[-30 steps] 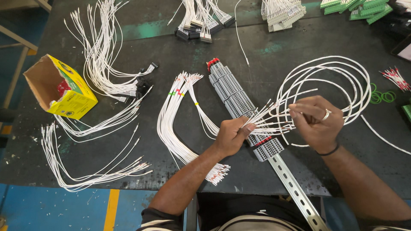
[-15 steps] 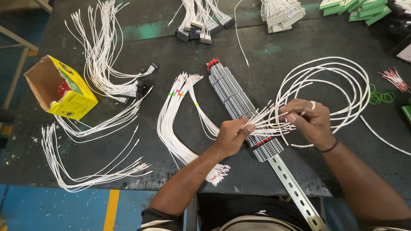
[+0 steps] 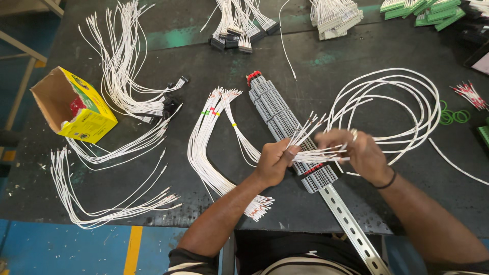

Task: The person inserts the stripped ends of white wires one at a time into the openings of a gray terminal block mounted on a DIN rail, pressing each wire in with their fingers. They gather and align the loose wires from the table and continue seating more wires into the terminal block across the episode.

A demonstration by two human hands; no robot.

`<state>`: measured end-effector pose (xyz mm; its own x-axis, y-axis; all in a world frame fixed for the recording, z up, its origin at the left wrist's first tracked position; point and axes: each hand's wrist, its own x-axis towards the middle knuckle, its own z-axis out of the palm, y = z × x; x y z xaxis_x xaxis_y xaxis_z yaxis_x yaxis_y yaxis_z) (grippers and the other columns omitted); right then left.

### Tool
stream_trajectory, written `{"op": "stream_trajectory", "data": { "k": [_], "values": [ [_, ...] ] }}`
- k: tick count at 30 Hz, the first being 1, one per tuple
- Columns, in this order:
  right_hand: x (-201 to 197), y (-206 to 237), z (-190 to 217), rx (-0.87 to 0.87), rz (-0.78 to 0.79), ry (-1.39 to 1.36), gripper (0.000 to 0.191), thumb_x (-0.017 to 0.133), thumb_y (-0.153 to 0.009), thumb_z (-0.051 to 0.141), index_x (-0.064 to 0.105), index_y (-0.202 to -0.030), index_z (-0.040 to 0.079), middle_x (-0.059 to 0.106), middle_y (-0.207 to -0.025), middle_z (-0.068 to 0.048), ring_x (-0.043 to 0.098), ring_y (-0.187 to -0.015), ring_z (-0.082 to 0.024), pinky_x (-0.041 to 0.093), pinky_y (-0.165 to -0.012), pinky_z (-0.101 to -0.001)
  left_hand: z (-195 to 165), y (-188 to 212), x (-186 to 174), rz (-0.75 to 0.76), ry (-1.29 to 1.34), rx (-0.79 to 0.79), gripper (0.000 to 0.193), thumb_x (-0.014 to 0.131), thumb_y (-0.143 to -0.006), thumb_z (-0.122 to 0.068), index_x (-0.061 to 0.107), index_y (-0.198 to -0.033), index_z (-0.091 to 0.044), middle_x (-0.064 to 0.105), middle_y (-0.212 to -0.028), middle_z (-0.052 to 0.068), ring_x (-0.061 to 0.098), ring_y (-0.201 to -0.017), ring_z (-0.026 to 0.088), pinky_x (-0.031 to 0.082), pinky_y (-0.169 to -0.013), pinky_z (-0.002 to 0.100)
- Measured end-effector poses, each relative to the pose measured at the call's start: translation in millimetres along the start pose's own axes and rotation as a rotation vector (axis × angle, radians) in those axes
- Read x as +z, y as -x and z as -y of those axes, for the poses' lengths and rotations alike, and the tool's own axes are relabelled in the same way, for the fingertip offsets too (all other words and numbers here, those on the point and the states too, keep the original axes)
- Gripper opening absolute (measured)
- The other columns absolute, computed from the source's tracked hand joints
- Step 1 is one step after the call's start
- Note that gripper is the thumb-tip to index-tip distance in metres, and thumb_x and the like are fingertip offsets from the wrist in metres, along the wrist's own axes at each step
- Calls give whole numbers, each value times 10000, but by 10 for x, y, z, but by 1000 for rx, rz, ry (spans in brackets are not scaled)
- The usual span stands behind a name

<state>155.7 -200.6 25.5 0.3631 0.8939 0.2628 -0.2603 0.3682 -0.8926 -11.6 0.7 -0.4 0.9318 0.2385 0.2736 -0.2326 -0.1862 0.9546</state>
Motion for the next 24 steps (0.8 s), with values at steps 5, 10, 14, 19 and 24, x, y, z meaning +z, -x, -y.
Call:
{"op": "stream_trajectory", "data": {
  "k": [5,10,14,19,24],
  "values": [
    [-31,-90,-49,8,-241,-58,291,582,-988,53,609,-1263,-38,674,-1199,-184,679,-1060,-227,542,-932,-353,52,9,-13,2,-36,-7,438,501,-1124,-364,597,-882,-11,528,-639,4,474,-593,75,413,-562,278],
    [-50,-39,-110,-95,-228,-31,231,556,-1081,35,644,-1287,-22,691,-1187,-169,690,-1084,-232,569,-948,-359,20,2,-6,20,-44,4,432,509,-1107,-349,614,-861,-10,531,-637,10,478,-597,80,419,-559,285],
    [-150,-31,-193,-93,-252,-192,279,572,-1046,67,664,-1308,39,726,-1033,-161,694,-909,-196,552,-756,-295,-7,-2,-1,58,-85,6,422,520,-1099,-341,600,-855,-5,536,-637,26,496,-593,95,447,-571,298],
    [-201,111,-217,-185,-369,-27,72,645,-1101,10,687,-1068,-37,653,-912,-80,561,-783,-92,449,-755,-250,-24,-3,3,72,-102,16,415,528,-1102,-319,581,-841,-1,534,-634,48,492,-579,122,452,-567,312],
    [-139,141,-111,-278,-366,60,61,675,-1030,-2,700,-1084,-17,647,-897,-57,570,-799,-107,470,-822,-266,-38,-7,9,71,-105,34,402,536,-1090,-311,590,-842,0,545,-633,49,514,-571,125,456,-559,312]
  ]
}}
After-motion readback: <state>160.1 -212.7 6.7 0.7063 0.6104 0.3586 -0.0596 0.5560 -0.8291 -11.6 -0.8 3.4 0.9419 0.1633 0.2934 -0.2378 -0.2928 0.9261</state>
